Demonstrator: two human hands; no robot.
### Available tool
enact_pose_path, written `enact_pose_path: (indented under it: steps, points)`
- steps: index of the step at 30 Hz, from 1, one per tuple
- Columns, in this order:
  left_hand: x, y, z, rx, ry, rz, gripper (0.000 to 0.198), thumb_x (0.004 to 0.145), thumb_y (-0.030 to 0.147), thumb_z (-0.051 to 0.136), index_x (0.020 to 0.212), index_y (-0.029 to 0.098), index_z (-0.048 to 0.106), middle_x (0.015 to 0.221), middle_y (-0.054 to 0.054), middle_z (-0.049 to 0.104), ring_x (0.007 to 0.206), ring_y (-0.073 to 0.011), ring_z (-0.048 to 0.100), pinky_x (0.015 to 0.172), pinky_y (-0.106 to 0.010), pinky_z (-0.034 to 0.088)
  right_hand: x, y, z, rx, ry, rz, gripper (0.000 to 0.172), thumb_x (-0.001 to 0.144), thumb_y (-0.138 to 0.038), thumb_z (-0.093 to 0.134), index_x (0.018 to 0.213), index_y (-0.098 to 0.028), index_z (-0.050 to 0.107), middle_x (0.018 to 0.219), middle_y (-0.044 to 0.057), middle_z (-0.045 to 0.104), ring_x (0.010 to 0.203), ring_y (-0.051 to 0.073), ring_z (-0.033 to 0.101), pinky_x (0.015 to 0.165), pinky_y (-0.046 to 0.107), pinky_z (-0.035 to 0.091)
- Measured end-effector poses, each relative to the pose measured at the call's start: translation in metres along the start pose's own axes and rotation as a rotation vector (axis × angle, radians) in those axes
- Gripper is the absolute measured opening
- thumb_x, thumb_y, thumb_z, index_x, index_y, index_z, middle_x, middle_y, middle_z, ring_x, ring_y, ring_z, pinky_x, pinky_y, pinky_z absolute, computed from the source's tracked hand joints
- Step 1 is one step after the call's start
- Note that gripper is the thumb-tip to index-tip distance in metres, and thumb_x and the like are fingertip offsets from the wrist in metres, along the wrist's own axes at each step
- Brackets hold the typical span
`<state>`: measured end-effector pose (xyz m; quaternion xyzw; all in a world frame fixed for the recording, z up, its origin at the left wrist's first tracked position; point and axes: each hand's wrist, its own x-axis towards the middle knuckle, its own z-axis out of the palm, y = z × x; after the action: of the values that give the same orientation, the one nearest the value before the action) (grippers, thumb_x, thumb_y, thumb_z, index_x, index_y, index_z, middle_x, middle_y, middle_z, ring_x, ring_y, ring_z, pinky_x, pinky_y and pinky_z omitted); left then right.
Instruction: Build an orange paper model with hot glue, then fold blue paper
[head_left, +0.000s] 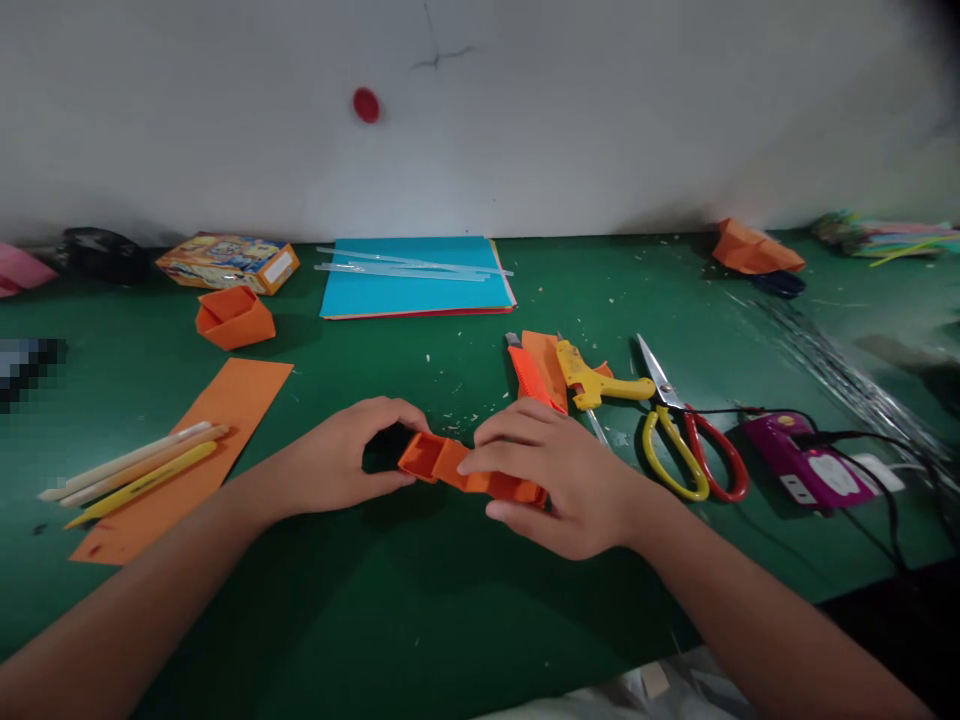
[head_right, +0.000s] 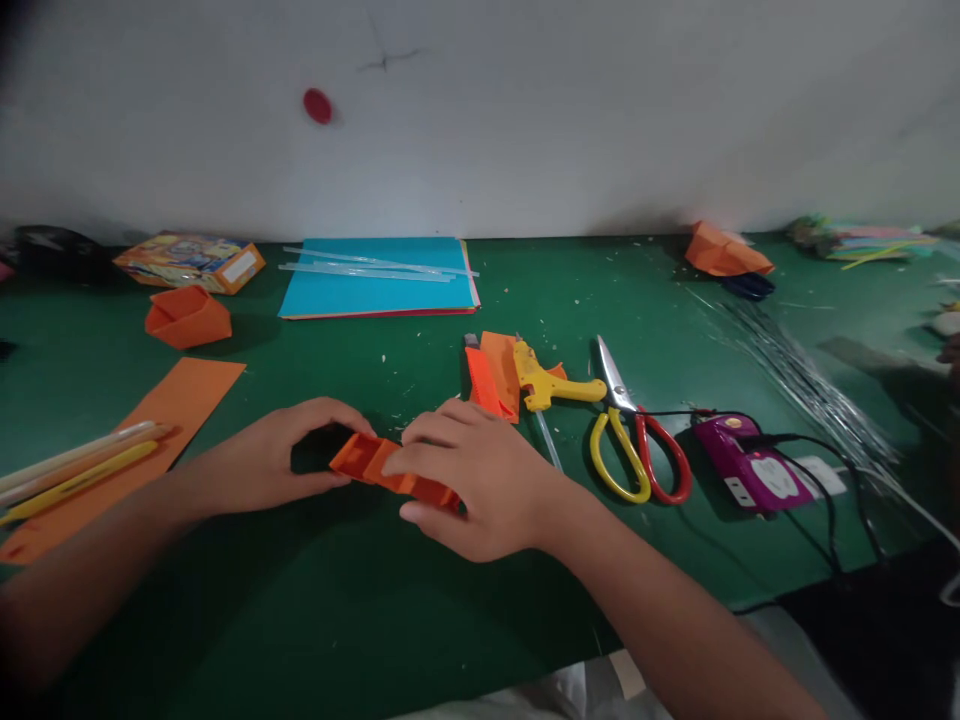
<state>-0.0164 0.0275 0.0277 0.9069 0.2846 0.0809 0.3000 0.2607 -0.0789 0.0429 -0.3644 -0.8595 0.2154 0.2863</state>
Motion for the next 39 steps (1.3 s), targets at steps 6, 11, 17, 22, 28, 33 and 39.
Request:
enact_pose_path:
  steps: [6,11,17,22,28,33,39]
  points:
    - [-0.007,-0.007,0.002,0.007,0.033,-0.037,0.038,0.086,0.042,0.072,0.119,0.026,0.062,0.124,-0.007,0.068,0.115,-0.0265,0.065,0.099,-0.038,0.053,-0.002,0.001,-0.001,-0.118,-0.097,0.092,0.056,0.094,-0.039,0.067,0.146,-0.024,0.052,0.141,0.015,0.058,0.124,0.035,0.053,0.100,0.056,0.046]
    - [-0.011,-0.008,0.004,0.026,0.091,-0.022,0.041,0.087,0.049,0.071,0.118,0.025,0.058,0.128,-0.008,0.063,0.122,-0.0280,0.059,0.104,-0.042,0.051,-0.003,0.002,0.000,-0.211,-0.154,0.102,0.065,0.092,-0.025,0.067,0.153,-0.025,0.044,0.151,0.014,0.051,0.134,0.034,0.049,0.105,0.056,0.048]
    - [-0.013,-0.007,0.006,0.078,0.126,0.038,0.044,0.090,0.040,0.070,0.128,0.027,0.052,0.138,-0.009,0.057,0.134,-0.0268,0.050,0.111,-0.042,0.046,-0.001,0.003,0.006,-0.212,-0.045,0.065,0.040,0.094,-0.015,0.061,0.133,-0.021,0.059,0.136,0.012,0.062,0.118,0.026,0.061,0.097,0.045,0.055]
    - [-0.017,-0.002,0.003,0.209,0.233,0.164,0.032,0.091,0.035,0.070,0.121,0.028,0.064,0.143,-0.008,0.054,0.134,-0.0300,0.047,0.110,-0.045,0.046,-0.002,0.001,0.007,-0.221,-0.036,0.053,0.031,0.094,-0.015,0.062,0.124,-0.020,0.064,0.133,0.013,0.063,0.115,0.027,0.063,0.094,0.045,0.056]
    - [-0.021,0.021,0.007,0.625,0.258,0.264,0.016,0.097,0.032,0.060,0.098,0.026,0.075,0.143,-0.006,0.061,0.126,-0.0364,0.054,0.100,-0.055,0.044,-0.001,0.000,0.006,-0.230,-0.030,0.039,0.028,0.095,-0.015,0.061,0.123,-0.019,0.065,0.131,0.012,0.065,0.114,0.026,0.063,0.093,0.044,0.055]
    - [-0.021,0.051,0.026,0.811,0.253,0.117,0.028,0.097,0.032,0.052,0.106,0.019,0.075,0.152,-0.008,0.057,0.128,-0.0388,0.055,0.095,-0.058,0.044,0.001,-0.015,0.005,-0.285,-0.082,0.034,0.025,0.097,-0.017,0.059,0.121,-0.018,0.065,0.127,0.011,0.065,0.109,0.027,0.062,0.091,0.045,0.055]
    - [-0.019,0.054,0.028,0.807,0.220,0.022,0.025,0.093,0.030,0.055,0.087,0.021,0.078,0.155,-0.009,0.055,0.134,-0.0405,0.052,0.093,-0.059,0.043,0.000,-0.024,0.007,-0.325,-0.088,0.037,0.026,0.100,-0.019,0.054,0.124,-0.019,0.064,0.129,0.011,0.064,0.107,0.027,0.061,0.088,0.046,0.056]
